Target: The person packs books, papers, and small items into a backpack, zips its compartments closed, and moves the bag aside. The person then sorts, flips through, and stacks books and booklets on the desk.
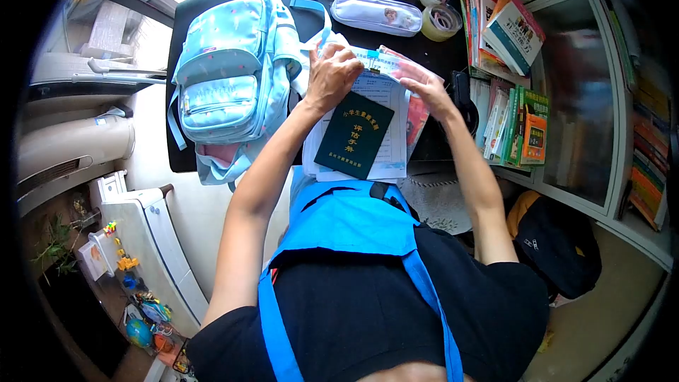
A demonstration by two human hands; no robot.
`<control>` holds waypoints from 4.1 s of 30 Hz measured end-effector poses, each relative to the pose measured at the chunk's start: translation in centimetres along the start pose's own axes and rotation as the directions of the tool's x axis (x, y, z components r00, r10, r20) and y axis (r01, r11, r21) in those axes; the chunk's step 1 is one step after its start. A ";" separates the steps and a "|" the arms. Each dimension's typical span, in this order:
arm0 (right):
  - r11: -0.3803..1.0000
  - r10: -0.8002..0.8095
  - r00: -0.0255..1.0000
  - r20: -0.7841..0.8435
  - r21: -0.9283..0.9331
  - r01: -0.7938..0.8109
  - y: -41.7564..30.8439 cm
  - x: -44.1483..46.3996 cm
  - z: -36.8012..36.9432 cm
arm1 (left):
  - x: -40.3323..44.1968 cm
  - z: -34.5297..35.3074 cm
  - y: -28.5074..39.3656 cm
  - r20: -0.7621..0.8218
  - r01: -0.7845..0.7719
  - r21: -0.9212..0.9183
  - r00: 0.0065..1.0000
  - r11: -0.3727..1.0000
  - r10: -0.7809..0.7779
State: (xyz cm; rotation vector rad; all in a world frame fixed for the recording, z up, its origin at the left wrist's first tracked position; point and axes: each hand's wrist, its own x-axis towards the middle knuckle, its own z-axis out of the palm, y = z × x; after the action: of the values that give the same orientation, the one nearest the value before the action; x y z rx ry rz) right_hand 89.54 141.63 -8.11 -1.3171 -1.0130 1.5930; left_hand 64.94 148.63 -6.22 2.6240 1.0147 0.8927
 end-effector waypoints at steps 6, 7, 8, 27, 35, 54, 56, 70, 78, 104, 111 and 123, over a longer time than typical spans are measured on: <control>0.985 -0.137 0.971 -0.197 0.074 0.154 5.3 0.0 0.1 | -0.3 -0.1 0.2 -0.066 0.066 0.086 0.996 0.994 -0.061; 0.990 -0.122 0.956 -0.269 0.034 0.136 5.8 0.6 -0.3 | -0.5 -0.3 0.2 -0.133 0.193 0.016 0.973 0.981 -0.189; 0.994 -0.107 0.935 -0.337 -0.004 0.112 6.4 0.9 -0.6 | -0.8 -0.5 0.2 -0.189 0.313 -0.062 0.929 0.948 -0.319; 0.992 -0.041 0.733 -0.679 -0.117 -0.054 10.6 -2.6 3.7 | -15.4 1.8 3.5 0.090 0.733 -0.338 0.649 0.590 -0.756; 0.995 0.086 0.832 -0.548 0.088 -0.045 13.2 -4.5 5.3 | -15.2 1.2 5.2 0.101 0.718 -0.410 0.649 0.563 -0.754; 0.206 -0.568 0.821 -0.052 -0.975 0.081 0.8 6.2 4.5 | -9.6 -1.8 5.0 -0.109 0.486 -0.122 0.860 0.865 -0.499; 0.180 -0.613 0.790 -0.010 -0.975 0.127 0.8 5.6 4.5 | -7.7 -1.6 4.5 -0.109 0.491 -0.107 0.859 0.865 -0.501; 0.261 -0.712 0.685 0.157 -0.846 0.465 -0.9 0.0 6.1 | -1.2 0.6 2.4 0.118 0.038 -0.049 0.992 0.998 -0.032; 0.167 -0.676 0.684 0.275 -0.847 0.505 -2.2 -0.1 6.3 | 1.4 -1.0 1.6 0.523 0.163 -0.015 0.842 0.987 -0.131; 0.335 -0.467 0.839 0.281 -0.821 0.462 -6.2 3.0 4.4 | 6.6 -1.7 -2.9 0.718 0.468 -0.388 0.694 0.794 -0.057; 0.308 -0.454 0.842 0.290 -0.836 0.454 -6.7 3.0 4.4 | 6.7 -1.2 -3.7 0.769 0.596 -0.346 0.622 0.725 -0.145; 0.432 -0.286 0.946 0.154 -0.861 0.270 -7.1 4.5 3.8 | 7.8 -1.3 -2.2 0.771 0.523 -0.362 0.634 0.772 -0.068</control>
State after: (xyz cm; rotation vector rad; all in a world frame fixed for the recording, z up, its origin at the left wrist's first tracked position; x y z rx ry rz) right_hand 85.89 147.99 -2.51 -1.6543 -2.0921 0.7315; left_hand 67.48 155.36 -2.36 1.8873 0.7683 -0.0139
